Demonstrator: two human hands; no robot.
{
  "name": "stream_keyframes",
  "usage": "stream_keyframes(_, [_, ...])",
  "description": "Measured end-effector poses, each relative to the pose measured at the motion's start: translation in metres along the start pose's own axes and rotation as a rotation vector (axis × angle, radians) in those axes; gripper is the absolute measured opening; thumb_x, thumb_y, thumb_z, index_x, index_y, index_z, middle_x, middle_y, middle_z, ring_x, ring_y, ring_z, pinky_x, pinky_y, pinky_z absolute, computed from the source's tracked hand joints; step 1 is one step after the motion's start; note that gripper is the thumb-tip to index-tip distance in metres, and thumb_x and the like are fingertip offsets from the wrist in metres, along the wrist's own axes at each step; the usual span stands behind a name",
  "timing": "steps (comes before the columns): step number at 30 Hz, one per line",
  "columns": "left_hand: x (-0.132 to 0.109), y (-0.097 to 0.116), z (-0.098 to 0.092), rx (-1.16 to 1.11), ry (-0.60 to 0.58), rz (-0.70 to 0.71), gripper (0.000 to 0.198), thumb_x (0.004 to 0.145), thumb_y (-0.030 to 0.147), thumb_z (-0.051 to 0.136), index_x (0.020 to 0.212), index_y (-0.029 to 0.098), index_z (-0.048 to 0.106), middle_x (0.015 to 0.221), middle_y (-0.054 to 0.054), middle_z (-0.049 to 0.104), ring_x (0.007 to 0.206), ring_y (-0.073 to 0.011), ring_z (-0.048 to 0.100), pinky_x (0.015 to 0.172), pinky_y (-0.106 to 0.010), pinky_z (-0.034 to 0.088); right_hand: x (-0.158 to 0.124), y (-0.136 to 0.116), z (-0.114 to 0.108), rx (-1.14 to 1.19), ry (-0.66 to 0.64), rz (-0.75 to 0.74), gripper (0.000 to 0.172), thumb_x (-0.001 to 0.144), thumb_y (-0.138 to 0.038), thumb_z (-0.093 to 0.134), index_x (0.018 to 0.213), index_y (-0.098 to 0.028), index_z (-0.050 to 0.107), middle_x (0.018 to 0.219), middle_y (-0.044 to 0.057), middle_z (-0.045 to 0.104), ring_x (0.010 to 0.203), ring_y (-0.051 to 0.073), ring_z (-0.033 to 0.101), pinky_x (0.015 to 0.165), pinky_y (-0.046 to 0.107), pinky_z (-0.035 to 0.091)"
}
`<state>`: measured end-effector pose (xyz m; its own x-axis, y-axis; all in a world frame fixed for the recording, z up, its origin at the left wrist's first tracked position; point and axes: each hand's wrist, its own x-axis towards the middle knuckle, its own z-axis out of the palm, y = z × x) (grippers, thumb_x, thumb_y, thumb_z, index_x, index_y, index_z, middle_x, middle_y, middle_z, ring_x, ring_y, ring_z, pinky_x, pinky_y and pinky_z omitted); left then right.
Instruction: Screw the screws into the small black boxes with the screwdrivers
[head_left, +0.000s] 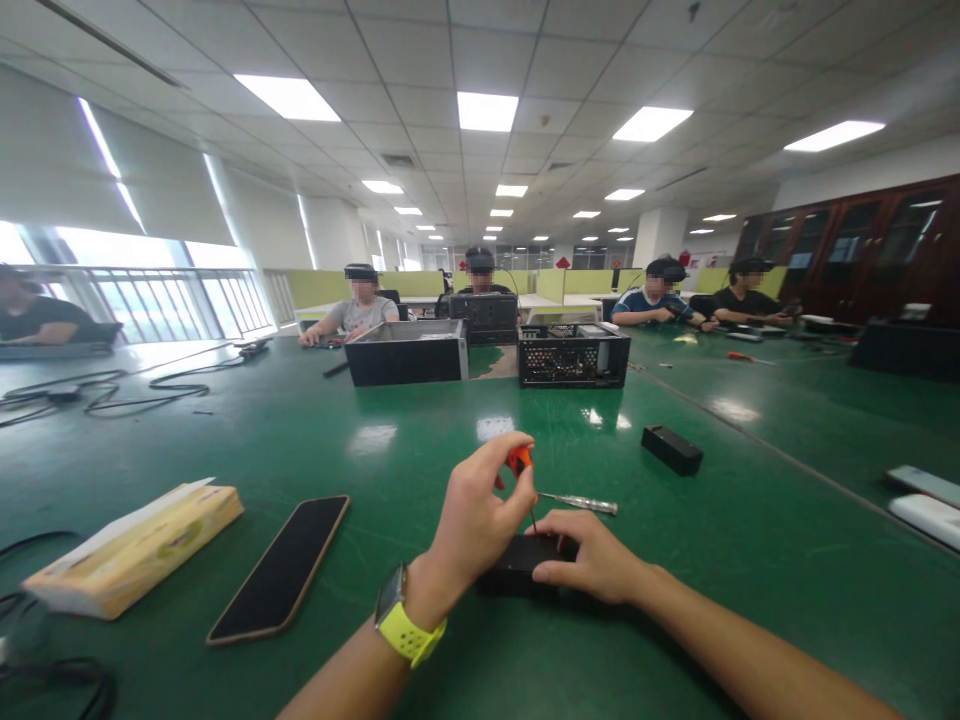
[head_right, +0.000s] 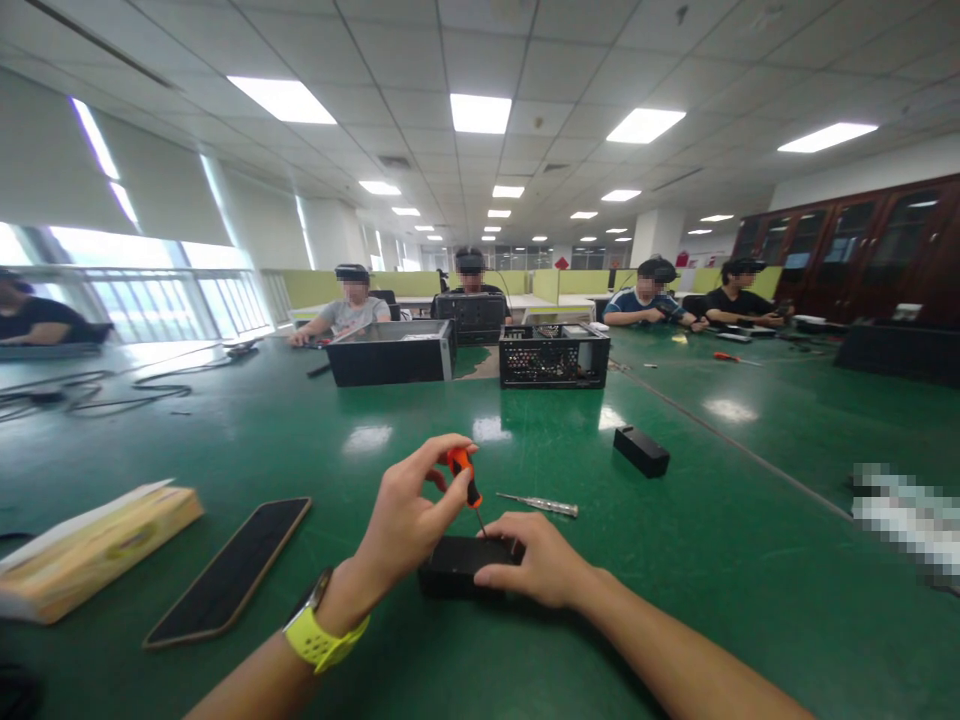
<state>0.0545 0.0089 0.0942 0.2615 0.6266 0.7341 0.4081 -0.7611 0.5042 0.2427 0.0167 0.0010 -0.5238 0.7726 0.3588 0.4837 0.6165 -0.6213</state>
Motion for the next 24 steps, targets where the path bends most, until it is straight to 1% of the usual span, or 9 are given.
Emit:
stream_keyframes(2, [0.0007, 0.001, -0.0012, -0.003, -0.013, -0.02, 0.024, 0.083, 0.012, 0.055, 0.105, 0.019, 0.059, 0.088, 0.0, 0.064, 0.074, -0.0126, 0.06, 0.066, -0.024, 0.046, 0.0004, -0.0002, -0.0004, -0.009, -0.006, 0.0, 0.043, 0.075, -0.05, 0.071, 0.104, -0.018, 0.068, 0.087, 0.003, 0.067, 0.077, 0.018, 0.06, 0.07, 0.028, 0.043])
stream_keyframes(5, [0.0011, 0.0027, -0.0026, -0.029, -0.025, -0.034, 0.025, 0.081, 0.01, 0.054, 0.104, 0.019, 0.059, 0.085, 0.001, 0.063, 0.072, -0.0121, 0.06, 0.066, -0.024, 0.047, 0.0004, -0.0001, -0.0007, -0.012, -0.003, 0.001, 0.043, 0.076, -0.051, 0.07, 0.105, -0.018, 0.068, 0.088, 0.003, 0.068, 0.078, 0.018, 0.06, 0.07, 0.028, 0.043])
stream_keyframes(9, [0.0009, 0.0021, -0.0029, -0.056, -0.031, -0.047, 0.023, 0.081, 0.011, 0.054, 0.103, 0.019, 0.058, 0.085, 0.0, 0.063, 0.071, -0.0119, 0.061, 0.066, -0.023, 0.048, -0.0002, 0.0005, -0.001, -0.014, -0.003, 0.002, 0.043, 0.076, -0.05, 0.07, 0.105, -0.018, 0.068, 0.089, 0.003, 0.068, 0.079, 0.018, 0.06, 0.071, 0.028, 0.043])
stream_keyframes(12, [0.0015, 0.0003, -0.0026, -0.095, -0.032, -0.072, 0.016, 0.085, 0.014, 0.054, 0.099, 0.018, 0.057, 0.085, 0.0, 0.065, 0.067, -0.0109, 0.062, 0.064, -0.023, 0.049, 0.0, 0.001, -0.0013, -0.013, -0.006, 0.005, 0.044, 0.076, -0.05, 0.07, 0.105, -0.018, 0.068, 0.09, 0.004, 0.068, 0.079, 0.018, 0.06, 0.07, 0.028, 0.043])
stream_keyframes(14, [0.002, -0.0005, -0.0024, -0.13, -0.037, -0.086, 0.012, 0.086, 0.016, 0.054, 0.097, 0.018, 0.056, 0.088, -0.001, 0.067, 0.064, -0.0098, 0.062, 0.062, -0.022, 0.05, 0.0004, 0.0013, -0.0013, -0.016, -0.006, 0.005, 0.044, 0.076, -0.05, 0.07, 0.105, -0.018, 0.068, 0.09, 0.004, 0.068, 0.079, 0.019, 0.06, 0.071, 0.028, 0.043])
stream_keyframes(16, [0.0024, -0.0011, -0.0023, -0.147, -0.052, -0.088, 0.012, 0.086, 0.016, 0.055, 0.098, 0.018, 0.057, 0.091, -0.002, 0.067, 0.064, -0.0096, 0.063, 0.062, -0.022, 0.052, 0.0007, 0.0013, -0.0013, -0.022, -0.006, 0.004, 0.044, 0.076, -0.051, 0.07, 0.105, -0.019, 0.068, 0.09, 0.004, 0.068, 0.079, 0.018, 0.06, 0.071, 0.028, 0.043])
stream_keyframes(18, [0.0029, -0.0017, -0.0025, -0.145, -0.06, -0.076, 0.015, 0.087, 0.017, 0.055, 0.101, 0.017, 0.06, 0.093, -0.003, 0.068, 0.067, -0.0107, 0.064, 0.064, -0.023, 0.053, 0.0008, 0.0006, -0.0017, -0.023, -0.006, 0.005, 0.044, 0.076, -0.051, 0.07, 0.106, -0.019, 0.068, 0.089, 0.004, 0.068, 0.078, 0.018, 0.06, 0.071, 0.028, 0.043])
stream_keyframes(22, [0.004, -0.0028, -0.0042, -0.129, -0.057, -0.025, 0.023, 0.088, 0.017, 0.055, 0.109, 0.02, 0.064, 0.104, -0.005, 0.066, 0.083, -0.0141, 0.065, 0.068, -0.023, 0.054, 0.0004, -0.0021, -0.0032, -0.021, -0.015, 0.008, 0.045, 0.076, -0.051, 0.069, 0.107, -0.018, 0.068, 0.09, 0.004, 0.068, 0.078, 0.018, 0.06, 0.071, 0.028, 0.043])
stream_keyframes(24, [0.0044, -0.0033, -0.0054, -0.113, -0.062, -0.013, 0.026, 0.088, 0.016, 0.054, 0.111, 0.02, 0.064, 0.103, -0.005, 0.067, 0.083, -0.0141, 0.065, 0.069, -0.023, 0.054, 0.0002, -0.003, -0.0034, -0.024, -0.018, 0.009, 0.045, 0.076, -0.051, 0.069, 0.107, -0.019, 0.068, 0.09, 0.004, 0.068, 0.078, 0.018, 0.06, 0.071, 0.028, 0.043])
